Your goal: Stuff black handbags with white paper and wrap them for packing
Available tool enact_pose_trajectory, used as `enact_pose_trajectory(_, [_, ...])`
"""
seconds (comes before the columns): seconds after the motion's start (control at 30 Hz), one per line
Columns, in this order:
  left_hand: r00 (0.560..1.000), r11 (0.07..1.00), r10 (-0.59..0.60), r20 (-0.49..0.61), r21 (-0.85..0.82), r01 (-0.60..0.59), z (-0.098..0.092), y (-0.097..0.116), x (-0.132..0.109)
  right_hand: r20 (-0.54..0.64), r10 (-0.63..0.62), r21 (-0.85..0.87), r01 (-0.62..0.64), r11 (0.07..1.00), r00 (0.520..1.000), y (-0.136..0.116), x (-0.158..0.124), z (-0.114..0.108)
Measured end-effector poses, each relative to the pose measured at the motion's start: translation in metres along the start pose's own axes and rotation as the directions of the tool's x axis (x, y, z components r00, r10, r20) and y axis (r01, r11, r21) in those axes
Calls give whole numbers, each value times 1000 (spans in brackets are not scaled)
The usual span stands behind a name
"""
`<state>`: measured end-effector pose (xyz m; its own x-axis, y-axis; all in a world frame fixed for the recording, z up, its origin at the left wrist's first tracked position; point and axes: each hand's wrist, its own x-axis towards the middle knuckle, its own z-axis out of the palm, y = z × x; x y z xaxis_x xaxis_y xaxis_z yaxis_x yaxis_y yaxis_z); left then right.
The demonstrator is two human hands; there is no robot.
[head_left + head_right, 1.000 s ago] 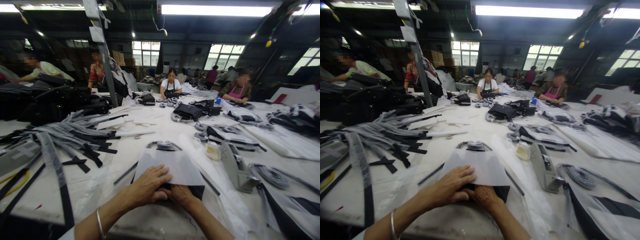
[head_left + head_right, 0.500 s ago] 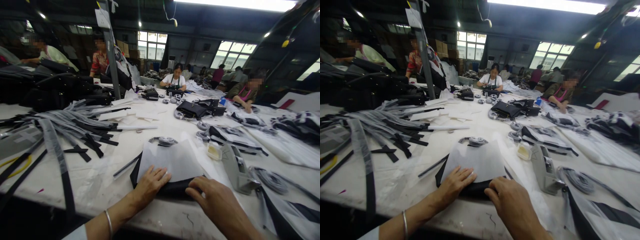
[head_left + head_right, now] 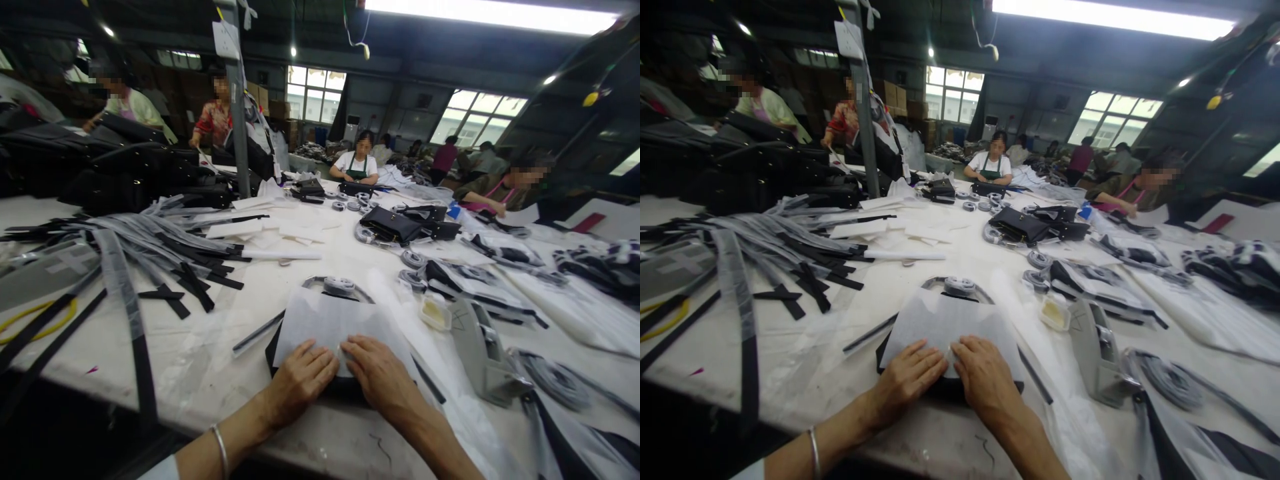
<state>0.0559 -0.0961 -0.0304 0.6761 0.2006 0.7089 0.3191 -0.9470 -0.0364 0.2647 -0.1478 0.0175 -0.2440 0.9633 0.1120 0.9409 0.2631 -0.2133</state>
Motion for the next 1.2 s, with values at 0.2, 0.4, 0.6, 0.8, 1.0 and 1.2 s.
enact_pose_trajectory(0.2, [989,999,-51,137,-6,52,5,3,-1,15,23,-16,-23,1000,1000,-12,18,-3])
enact_pose_trajectory(0.4, [872,966,-148,467,-121,229,-10,2,11,-148,104,-34,-110,993,983,-4,9,41])
enact_pose_trajectory(0.6, [728,944,-152,668,-119,306,-8,-7,51,-118,112,-96,-123,988,987,-10,0,56])
enact_pose_trajectory(0.8, [730,923,-235,642,-89,375,26,-15,45,187,138,-53,-131,990,973,-10,33,2])
enact_pose_trajectory(1.0, [709,862,-348,614,-87,499,26,-17,39,151,115,67,-126,990,982,0,56,-21])
enact_pose_trajectory(1.2, [666,775,-528,527,-21,632,30,-18,40,-84,208,267,-179,947,974,15,30,35])
